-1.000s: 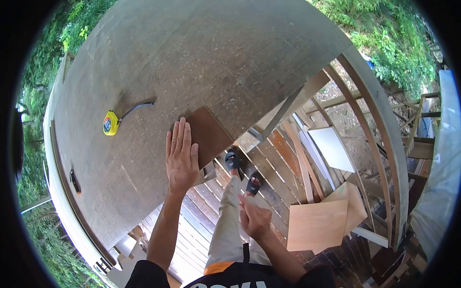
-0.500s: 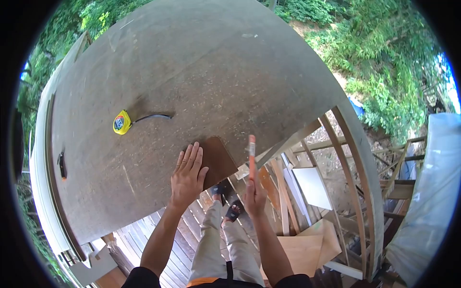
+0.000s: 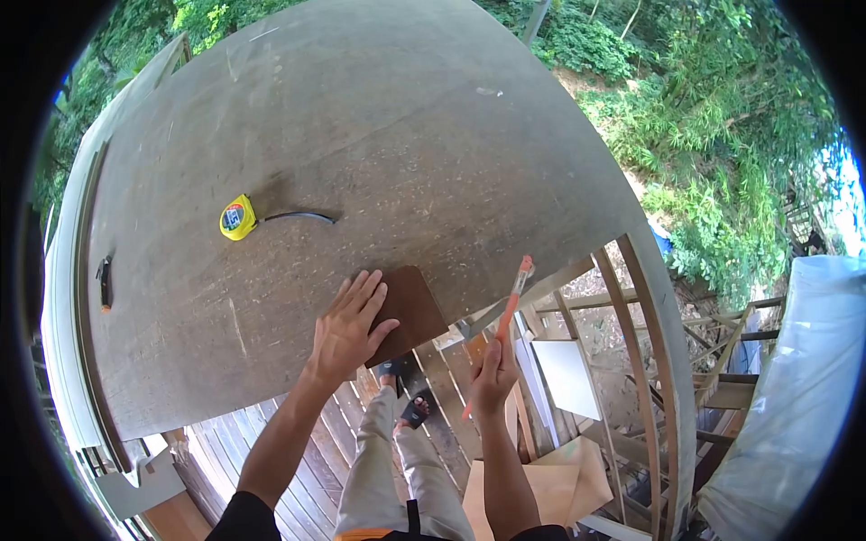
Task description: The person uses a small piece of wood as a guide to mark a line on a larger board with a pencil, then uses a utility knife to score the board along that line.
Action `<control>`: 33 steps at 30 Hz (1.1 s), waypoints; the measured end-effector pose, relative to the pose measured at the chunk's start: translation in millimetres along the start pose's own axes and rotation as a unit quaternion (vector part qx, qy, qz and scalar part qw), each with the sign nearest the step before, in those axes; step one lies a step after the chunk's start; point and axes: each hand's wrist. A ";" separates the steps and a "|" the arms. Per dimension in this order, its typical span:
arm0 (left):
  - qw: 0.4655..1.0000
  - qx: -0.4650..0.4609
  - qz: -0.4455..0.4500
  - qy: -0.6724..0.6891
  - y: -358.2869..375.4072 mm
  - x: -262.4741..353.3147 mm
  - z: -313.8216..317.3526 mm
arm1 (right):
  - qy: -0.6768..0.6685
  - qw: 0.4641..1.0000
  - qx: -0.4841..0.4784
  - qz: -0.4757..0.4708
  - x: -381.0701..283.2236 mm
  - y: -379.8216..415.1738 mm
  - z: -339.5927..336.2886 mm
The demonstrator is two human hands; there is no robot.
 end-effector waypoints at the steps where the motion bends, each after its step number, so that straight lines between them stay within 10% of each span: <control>1: 1.000 -0.001 0.013 -0.015 -2.6 -1.5 -2.1 | 0.029 0.999 -0.020 -0.017 -8.4 5.4 2.2; 13: 0.986 -0.080 0.148 0.017 -35.2 -31.4 12.5 | 0.331 0.920 -0.183 -0.103 -12.1 60.9 17.2; 20: 0.996 0.026 0.078 -0.037 -12.8 -11.5 -18.5 | 0.372 0.895 -0.141 -0.202 -4.3 51.6 15.4; 33: 0.994 -0.106 0.012 -0.010 48.0 0.3 -10.4 | 0.409 0.860 -0.210 -0.224 -15.3 42.3 38.5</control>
Point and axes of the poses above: each hand's wrist, its own y-axis away from the middle knuckle, its own z-axis out of the palm, x = y × z
